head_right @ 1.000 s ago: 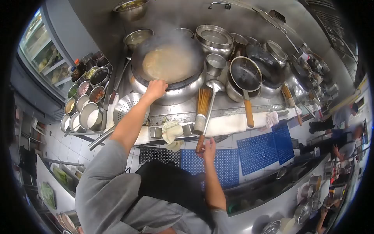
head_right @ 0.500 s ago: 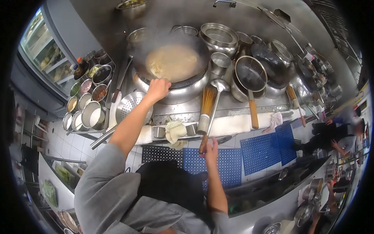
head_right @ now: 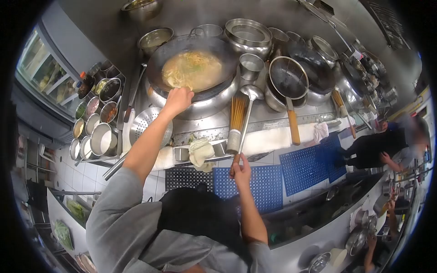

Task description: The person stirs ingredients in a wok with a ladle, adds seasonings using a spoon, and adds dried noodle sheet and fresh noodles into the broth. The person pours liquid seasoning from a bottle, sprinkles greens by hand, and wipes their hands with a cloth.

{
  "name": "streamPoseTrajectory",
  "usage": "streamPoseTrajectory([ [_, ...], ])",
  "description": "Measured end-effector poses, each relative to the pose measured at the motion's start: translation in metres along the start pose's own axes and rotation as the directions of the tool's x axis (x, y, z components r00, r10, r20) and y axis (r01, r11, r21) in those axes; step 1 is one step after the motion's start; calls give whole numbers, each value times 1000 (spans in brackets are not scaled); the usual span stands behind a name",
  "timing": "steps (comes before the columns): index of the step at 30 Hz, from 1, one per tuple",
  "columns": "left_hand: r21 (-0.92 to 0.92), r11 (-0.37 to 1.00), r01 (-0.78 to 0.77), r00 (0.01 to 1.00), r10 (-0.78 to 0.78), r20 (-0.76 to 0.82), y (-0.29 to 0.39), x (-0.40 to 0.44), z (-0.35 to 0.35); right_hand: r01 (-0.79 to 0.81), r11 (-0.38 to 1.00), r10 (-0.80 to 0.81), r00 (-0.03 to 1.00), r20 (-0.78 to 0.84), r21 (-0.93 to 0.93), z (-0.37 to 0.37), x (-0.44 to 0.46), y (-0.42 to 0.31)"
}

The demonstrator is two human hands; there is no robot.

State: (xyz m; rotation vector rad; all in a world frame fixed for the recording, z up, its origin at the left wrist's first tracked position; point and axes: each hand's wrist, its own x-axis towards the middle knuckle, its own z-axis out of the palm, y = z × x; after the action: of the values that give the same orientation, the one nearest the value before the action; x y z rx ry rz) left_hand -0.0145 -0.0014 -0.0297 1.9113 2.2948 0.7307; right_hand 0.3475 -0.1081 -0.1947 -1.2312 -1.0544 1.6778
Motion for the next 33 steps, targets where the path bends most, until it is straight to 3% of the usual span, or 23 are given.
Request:
streamPoseTrajectory([
  [6,-71,995,64,997,-62,42,10,-6,-8,-5,996,-1,998,-60,-90,7,-5,-10],
  [7,-45,998,-36,991,30,-133,19,-14,-10,7,997,-11,999,-51,-78,8,-5,-11],
  [9,38,975,-219,873,213,-439,42,-46,-5,14,998,-16,999,-48,-53,7,-7,-11],
  [11,-134,958,-252,966,241,-90,48,-83,6,-15,994,12,1000,-23,-105,-3,-6,-5],
  [13,22,981,-193,947,180,264,68,-122,22,-123,991,119,991,-55,-58,3,-17,-19],
  [16,31,973,-228,897,198,394,68,-150,50,-50,996,49,999,-21,-73,2,-21,-12],
  [18,9,969,-246,900,225,373,55,-157,75,49,998,-50,998,-46,-33,-4,-12,-4],
  [22,23,987,-161,925,143,352,44,-157,85,-20,997,15,997,-70,-70,-1,1,-16],
  [26,36,994,-103,936,84,342,50,-157,69,1,963,-7,1000,-21,-268,-18,-10,-22],
  [29,89,994,-68,915,27,402,48,-156,70,-68,987,53,994,-99,-147,-42,-27,-4],
  [33,146,988,-59,924,-1,381,48,-160,66,-199,961,156,963,-217,-191,-88,-54,24],
])
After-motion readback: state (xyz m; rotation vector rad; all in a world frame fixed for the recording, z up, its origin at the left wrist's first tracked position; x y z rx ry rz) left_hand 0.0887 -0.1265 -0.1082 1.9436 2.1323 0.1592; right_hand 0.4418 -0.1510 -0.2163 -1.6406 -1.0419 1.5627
